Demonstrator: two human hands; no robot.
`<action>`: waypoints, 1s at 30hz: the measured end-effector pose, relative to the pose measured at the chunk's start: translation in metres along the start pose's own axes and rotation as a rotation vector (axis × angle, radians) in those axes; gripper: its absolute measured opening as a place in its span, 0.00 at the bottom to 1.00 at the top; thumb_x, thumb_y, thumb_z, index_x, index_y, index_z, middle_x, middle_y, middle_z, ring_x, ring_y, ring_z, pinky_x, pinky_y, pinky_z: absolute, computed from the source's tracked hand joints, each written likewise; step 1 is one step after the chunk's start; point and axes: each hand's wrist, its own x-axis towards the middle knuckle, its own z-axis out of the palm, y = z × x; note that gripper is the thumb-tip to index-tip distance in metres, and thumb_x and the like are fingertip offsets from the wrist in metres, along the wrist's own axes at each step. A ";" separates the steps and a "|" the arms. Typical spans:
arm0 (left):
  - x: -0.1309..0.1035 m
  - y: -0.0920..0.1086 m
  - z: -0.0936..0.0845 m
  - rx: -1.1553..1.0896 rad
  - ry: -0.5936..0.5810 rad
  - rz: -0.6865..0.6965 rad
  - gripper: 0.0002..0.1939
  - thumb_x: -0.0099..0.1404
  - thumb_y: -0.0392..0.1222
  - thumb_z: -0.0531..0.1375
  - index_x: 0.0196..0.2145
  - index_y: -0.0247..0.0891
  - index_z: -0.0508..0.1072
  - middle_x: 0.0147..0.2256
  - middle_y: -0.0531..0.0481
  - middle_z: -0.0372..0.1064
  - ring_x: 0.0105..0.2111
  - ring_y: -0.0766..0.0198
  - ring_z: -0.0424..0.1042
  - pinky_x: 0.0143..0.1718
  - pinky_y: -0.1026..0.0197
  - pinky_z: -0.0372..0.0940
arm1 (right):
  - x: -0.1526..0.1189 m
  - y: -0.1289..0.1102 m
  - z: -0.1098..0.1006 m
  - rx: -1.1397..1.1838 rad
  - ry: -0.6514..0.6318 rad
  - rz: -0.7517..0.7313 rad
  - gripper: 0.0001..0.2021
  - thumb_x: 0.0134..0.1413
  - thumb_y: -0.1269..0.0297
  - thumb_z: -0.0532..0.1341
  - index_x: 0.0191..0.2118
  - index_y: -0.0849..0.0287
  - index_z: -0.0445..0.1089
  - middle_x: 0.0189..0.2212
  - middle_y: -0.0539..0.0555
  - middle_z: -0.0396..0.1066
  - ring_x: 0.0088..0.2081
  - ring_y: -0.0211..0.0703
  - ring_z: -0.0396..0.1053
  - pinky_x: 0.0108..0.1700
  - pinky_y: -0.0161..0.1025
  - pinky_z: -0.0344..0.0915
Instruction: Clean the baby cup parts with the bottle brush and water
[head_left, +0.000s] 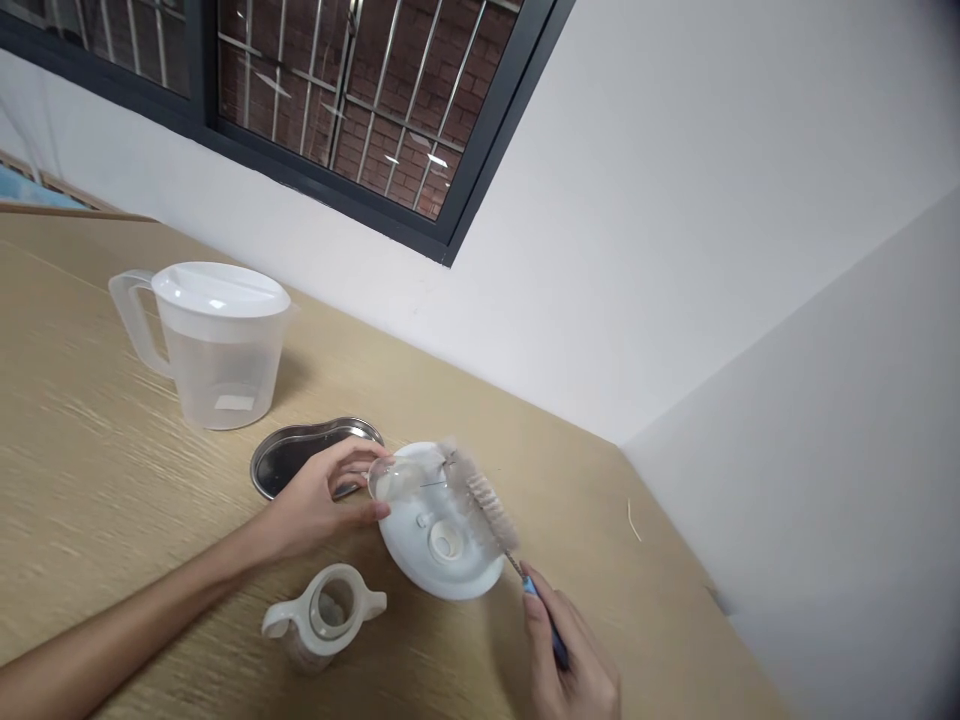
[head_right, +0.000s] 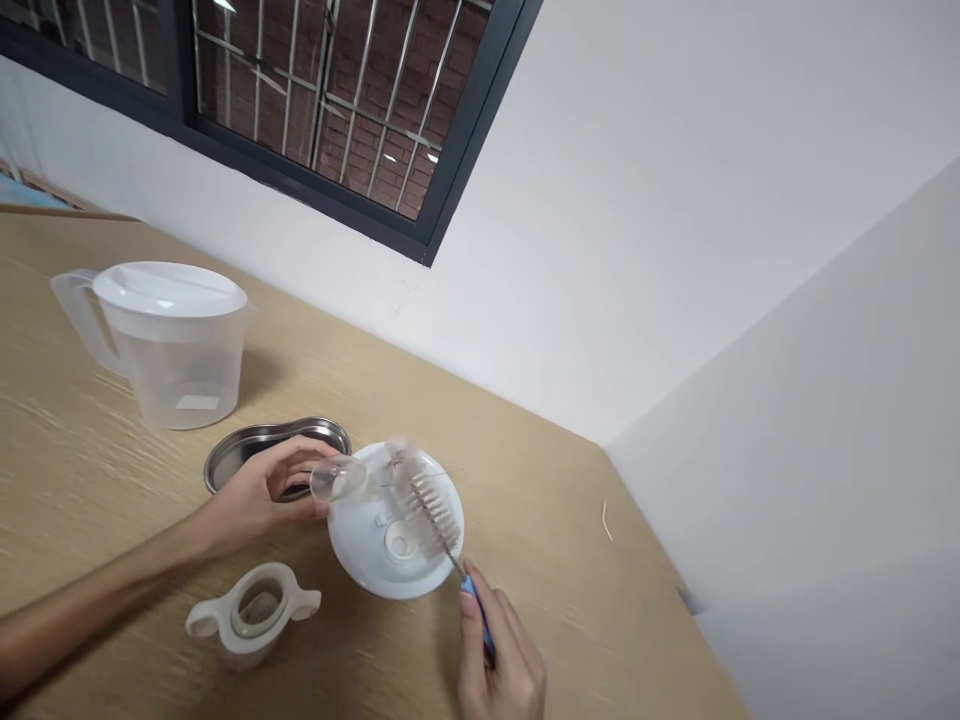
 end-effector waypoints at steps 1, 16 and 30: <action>0.000 -0.001 0.000 0.012 0.011 0.005 0.23 0.57 0.43 0.72 0.49 0.42 0.72 0.52 0.44 0.74 0.54 0.54 0.73 0.58 0.47 0.66 | 0.000 0.000 -0.001 -0.010 0.014 0.027 0.12 0.66 0.69 0.58 0.50 0.63 0.76 0.44 0.61 0.80 0.43 0.46 0.80 0.42 0.35 0.76; -0.003 -0.010 0.001 -0.073 -0.024 -0.054 0.35 0.54 0.41 0.74 0.57 0.45 0.67 0.54 0.42 0.70 0.50 0.54 0.76 0.53 0.48 0.73 | 0.000 -0.001 -0.004 0.002 0.037 0.086 0.11 0.66 0.67 0.59 0.49 0.60 0.77 0.44 0.59 0.80 0.43 0.46 0.80 0.42 0.34 0.75; -0.001 0.000 0.001 -0.208 0.046 -0.017 0.35 0.49 0.39 0.77 0.52 0.41 0.68 0.52 0.43 0.69 0.49 0.56 0.76 0.52 0.51 0.72 | -0.004 -0.009 -0.001 0.057 0.069 0.127 0.11 0.67 0.66 0.59 0.48 0.60 0.77 0.44 0.60 0.80 0.43 0.47 0.79 0.42 0.38 0.75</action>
